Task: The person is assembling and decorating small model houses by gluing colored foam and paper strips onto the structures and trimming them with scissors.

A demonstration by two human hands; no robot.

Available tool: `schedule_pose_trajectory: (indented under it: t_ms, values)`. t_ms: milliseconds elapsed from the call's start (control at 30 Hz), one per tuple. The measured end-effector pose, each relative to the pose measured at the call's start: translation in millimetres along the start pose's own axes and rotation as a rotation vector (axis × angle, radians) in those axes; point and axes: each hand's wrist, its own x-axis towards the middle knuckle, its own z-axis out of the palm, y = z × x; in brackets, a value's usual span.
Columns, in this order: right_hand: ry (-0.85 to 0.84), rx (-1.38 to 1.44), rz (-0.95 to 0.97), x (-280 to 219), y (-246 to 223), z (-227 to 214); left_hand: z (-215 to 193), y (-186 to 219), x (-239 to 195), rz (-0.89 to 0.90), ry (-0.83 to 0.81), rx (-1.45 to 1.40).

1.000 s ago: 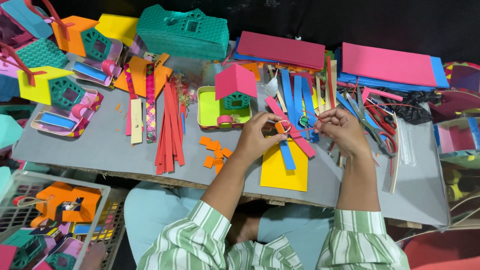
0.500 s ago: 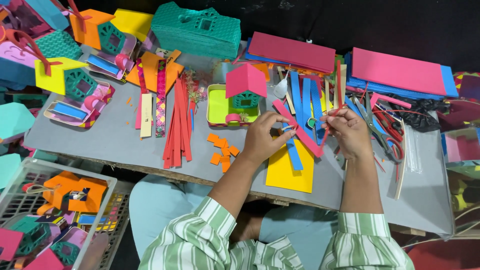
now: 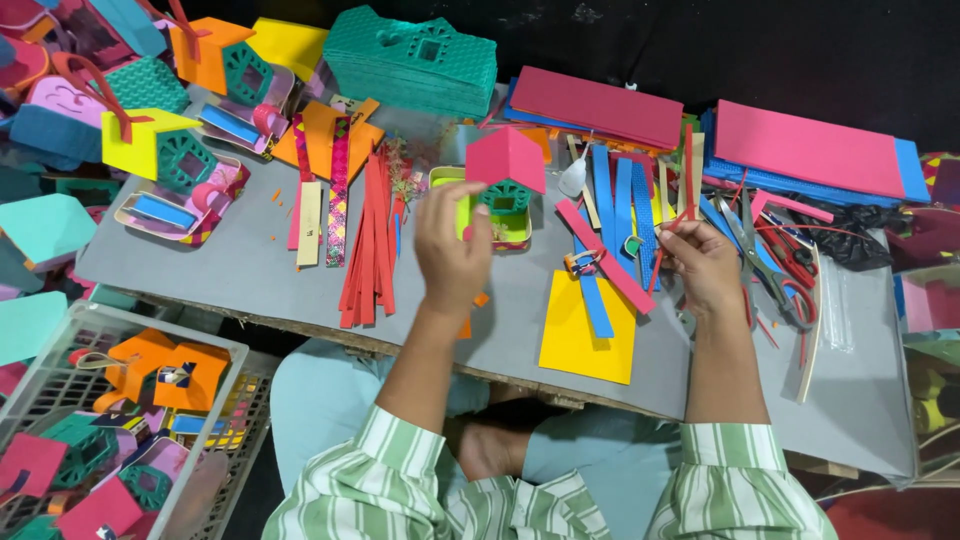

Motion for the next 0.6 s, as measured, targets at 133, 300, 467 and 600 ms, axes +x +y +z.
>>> schedule_pose_trajectory:
  t_ms: [133, 300, 467, 600]
  values:
    - [0.015, -0.020, -0.002, 1.9, 5.7, -2.6, -39.7, -61.0, 1.2, -0.328, -0.162, 0.359]
    - [0.037, -0.037, 0.000, 1.9, 5.9, -0.8, -59.4, -125.9, -21.5, -0.634, -0.368, 0.751]
    - [0.042, -0.054, 0.002, 0.1, 2.7, 0.5, -55.1, -98.6, -8.6, -0.616, -0.380, 0.689]
    - [0.060, -0.052, 0.015, -0.1, 2.3, -0.6, -63.3, -111.5, -2.3, -0.597, -0.347, 0.520]
